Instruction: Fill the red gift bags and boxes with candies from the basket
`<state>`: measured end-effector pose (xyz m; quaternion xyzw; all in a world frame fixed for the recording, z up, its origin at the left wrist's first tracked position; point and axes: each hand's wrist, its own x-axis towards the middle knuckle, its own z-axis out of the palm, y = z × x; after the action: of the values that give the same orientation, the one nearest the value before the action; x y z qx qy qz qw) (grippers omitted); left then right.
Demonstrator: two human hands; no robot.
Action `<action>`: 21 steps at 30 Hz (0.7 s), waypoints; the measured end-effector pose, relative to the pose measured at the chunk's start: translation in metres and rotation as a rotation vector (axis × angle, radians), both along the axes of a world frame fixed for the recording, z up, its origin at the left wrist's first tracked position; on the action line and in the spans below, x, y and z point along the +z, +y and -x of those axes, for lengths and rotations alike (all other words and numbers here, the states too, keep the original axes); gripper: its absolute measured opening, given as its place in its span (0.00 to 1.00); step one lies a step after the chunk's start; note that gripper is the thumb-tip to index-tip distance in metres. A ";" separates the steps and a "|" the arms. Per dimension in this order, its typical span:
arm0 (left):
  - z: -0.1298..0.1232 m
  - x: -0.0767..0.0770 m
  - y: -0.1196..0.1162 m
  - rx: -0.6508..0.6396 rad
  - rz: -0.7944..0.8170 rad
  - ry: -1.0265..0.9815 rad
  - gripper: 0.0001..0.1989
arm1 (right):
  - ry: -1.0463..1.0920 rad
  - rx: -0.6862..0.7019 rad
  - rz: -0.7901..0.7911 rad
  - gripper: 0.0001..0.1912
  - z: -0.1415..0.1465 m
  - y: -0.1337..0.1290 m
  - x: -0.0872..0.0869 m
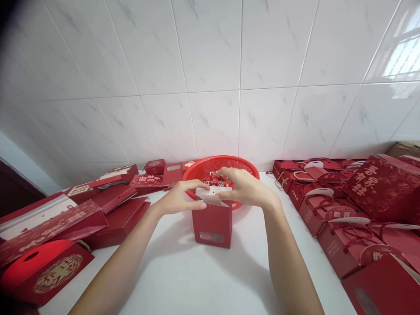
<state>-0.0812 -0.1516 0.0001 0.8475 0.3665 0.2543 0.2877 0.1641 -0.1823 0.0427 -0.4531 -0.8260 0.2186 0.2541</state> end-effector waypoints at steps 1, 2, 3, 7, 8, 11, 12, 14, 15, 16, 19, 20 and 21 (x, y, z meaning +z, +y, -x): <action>0.001 0.000 0.000 0.003 -0.002 0.006 0.26 | -0.054 0.002 0.024 0.25 -0.001 0.000 0.000; 0.001 0.000 0.000 0.016 0.000 0.006 0.29 | -0.102 0.010 0.050 0.26 -0.002 0.001 0.000; 0.001 0.000 0.000 0.033 0.002 0.001 0.32 | -0.138 0.024 0.075 0.26 -0.002 0.001 -0.001; -0.003 -0.004 0.002 0.035 -0.033 -0.037 0.18 | -0.162 0.081 0.095 0.18 0.000 0.004 -0.001; -0.004 -0.005 0.002 0.016 -0.045 -0.049 0.11 | -0.167 0.088 0.088 0.14 0.001 0.005 -0.002; -0.004 -0.007 0.004 -0.033 -0.076 -0.062 0.01 | -0.221 0.084 0.094 0.17 0.006 0.007 -0.003; -0.004 -0.008 0.004 -0.044 -0.085 -0.053 0.02 | -0.242 0.075 0.107 0.19 0.008 0.007 -0.004; -0.004 -0.007 0.004 -0.059 -0.086 -0.025 0.01 | -0.289 0.047 0.151 0.20 0.011 0.009 -0.005; -0.003 -0.007 0.004 -0.064 -0.077 -0.014 0.01 | -0.311 0.036 0.174 0.20 0.013 0.009 -0.006; -0.003 -0.006 0.003 -0.067 -0.065 -0.006 0.01 | -0.330 0.030 0.193 0.20 0.014 0.010 -0.006; -0.003 -0.004 0.002 -0.061 -0.030 0.015 0.01 | -0.362 0.052 0.219 0.20 0.014 0.012 -0.006; -0.003 -0.003 0.001 -0.059 -0.019 0.019 0.02 | -0.359 0.070 0.223 0.20 0.013 0.012 -0.007; -0.003 -0.002 0.001 -0.060 -0.010 0.023 0.03 | -0.351 0.084 0.230 0.21 0.013 0.013 -0.007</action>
<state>-0.0783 -0.1508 -0.0018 0.8623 0.3431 0.2378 0.2867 0.1513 -0.1694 0.0359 -0.4754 -0.8454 0.2395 0.0437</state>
